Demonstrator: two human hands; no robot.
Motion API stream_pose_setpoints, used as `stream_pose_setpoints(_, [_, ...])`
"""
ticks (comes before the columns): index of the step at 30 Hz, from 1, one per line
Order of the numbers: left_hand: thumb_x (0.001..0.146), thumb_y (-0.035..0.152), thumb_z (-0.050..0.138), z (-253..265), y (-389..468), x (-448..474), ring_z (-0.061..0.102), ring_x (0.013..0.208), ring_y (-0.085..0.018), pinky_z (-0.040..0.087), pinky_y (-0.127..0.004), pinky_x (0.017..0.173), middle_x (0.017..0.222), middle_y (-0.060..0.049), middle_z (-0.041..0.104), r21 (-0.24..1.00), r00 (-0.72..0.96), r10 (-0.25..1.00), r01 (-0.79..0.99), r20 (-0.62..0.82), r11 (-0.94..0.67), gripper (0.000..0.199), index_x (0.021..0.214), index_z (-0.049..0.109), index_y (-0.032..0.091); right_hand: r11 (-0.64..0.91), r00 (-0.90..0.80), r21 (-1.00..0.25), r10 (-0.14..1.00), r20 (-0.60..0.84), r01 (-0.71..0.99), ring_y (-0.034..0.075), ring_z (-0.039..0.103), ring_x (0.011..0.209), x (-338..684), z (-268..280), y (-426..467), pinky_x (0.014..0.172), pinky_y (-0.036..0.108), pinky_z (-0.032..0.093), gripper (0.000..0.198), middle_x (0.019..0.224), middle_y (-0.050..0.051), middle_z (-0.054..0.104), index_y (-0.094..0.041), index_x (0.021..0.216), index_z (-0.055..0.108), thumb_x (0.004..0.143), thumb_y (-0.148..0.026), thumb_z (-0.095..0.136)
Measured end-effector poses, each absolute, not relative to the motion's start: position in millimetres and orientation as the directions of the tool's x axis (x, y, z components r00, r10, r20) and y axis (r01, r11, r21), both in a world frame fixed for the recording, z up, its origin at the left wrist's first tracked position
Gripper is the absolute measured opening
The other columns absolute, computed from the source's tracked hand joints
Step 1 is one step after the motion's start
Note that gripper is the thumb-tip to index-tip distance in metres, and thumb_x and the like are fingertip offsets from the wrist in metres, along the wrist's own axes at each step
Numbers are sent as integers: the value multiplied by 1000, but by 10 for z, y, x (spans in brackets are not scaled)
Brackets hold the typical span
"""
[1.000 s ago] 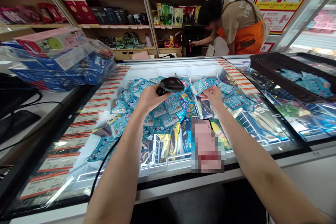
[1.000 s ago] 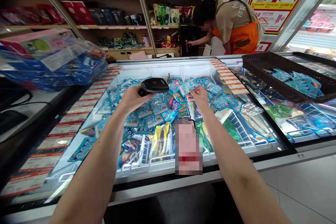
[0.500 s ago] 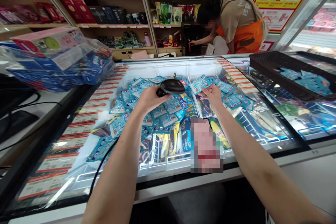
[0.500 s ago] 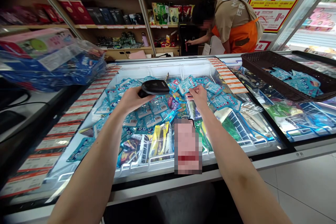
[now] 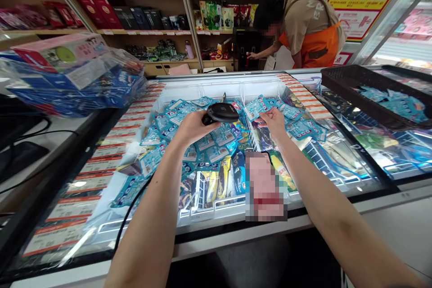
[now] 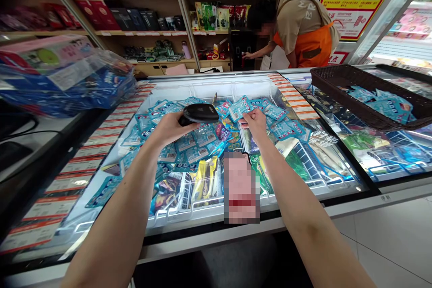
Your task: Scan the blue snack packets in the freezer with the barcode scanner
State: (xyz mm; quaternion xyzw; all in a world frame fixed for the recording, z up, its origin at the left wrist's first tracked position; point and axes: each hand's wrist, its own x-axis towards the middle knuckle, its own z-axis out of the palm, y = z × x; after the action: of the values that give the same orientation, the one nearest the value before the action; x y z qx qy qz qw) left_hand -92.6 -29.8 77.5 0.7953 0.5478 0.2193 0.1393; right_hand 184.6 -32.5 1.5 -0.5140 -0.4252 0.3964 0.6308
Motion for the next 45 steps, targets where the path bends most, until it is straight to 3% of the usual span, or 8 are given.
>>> stream_pose_setpoints(11, [69,65,57,776,-301,-929,50,59,-16,27,-26,51,64,-2,58,471,284,935,809,211,-352,53,87,67,17,182,337,-982,928,158,-41,23,71,70,1838,-22,-306,49,30,56,29,60,-3,59,-23,78,43,71,-37,68])
stream_pose_setpoints(16, [69,65,58,762,-289,-949,51,59,-17,28,-25,52,64,-3,60,496,247,942,803,227,-330,53,88,69,16,179,454,-942,840,296,283,22,68,67,1903,-40,-300,56,36,56,19,75,3,65,-22,85,46,78,-34,59])
stream_pose_setpoints(21, [69,64,59,763,-292,-965,50,58,-16,27,-26,51,64,-3,61,504,233,942,799,243,-328,54,91,69,16,15,537,-759,697,475,651,26,66,78,2106,-8,-286,81,44,51,18,77,7,67,-17,97,52,80,-24,52])
stream_pose_setpoints(27, [69,64,59,754,-270,-1010,49,57,-16,27,-26,51,65,-4,61,493,178,947,819,268,-294,54,87,69,14,-134,588,-677,634,503,723,29,62,87,2341,4,-299,87,46,45,38,78,10,67,-8,118,49,82,-19,45])
stream_pose_setpoints(31, [69,62,60,740,-252,-1039,49,59,-16,27,-26,52,67,-4,61,506,134,952,821,276,-262,53,91,69,15,-192,573,-593,596,562,782,31,55,102,2360,43,-376,89,46,43,45,108,17,60,-12,129,47,85,-22,44])
stream_pose_setpoints(34, [70,60,60,744,-255,-1043,48,60,-16,28,-26,53,67,-5,61,515,125,953,818,277,-257,53,92,69,13,-168,447,-453,639,627,876,33,44,116,2283,90,-431,94,47,39,38,127,18,49,-18,123,58,90,-32,44])
stream_pose_setpoints(38, [70,60,59,757,-264,-1041,47,61,-16,28,-26,54,66,-5,60,524,122,951,811,282,-260,53,94,69,13,-42,202,-268,770,604,962,34,41,117,2165,95,-453,97,50,34,34,126,14,53,-20,103,71,88,-44,51])
stream_pose_setpoints(45, [70,58,59,752,-257,-1058,48,62,-17,28,-26,55,68,-5,60,515,77,944,823,321,-242,49,92,70,15,-68,185,-218,792,581,974,36,40,118,2097,71,-445,96,53,31,29,127,14,56,-19,102,71,89,-37,53])
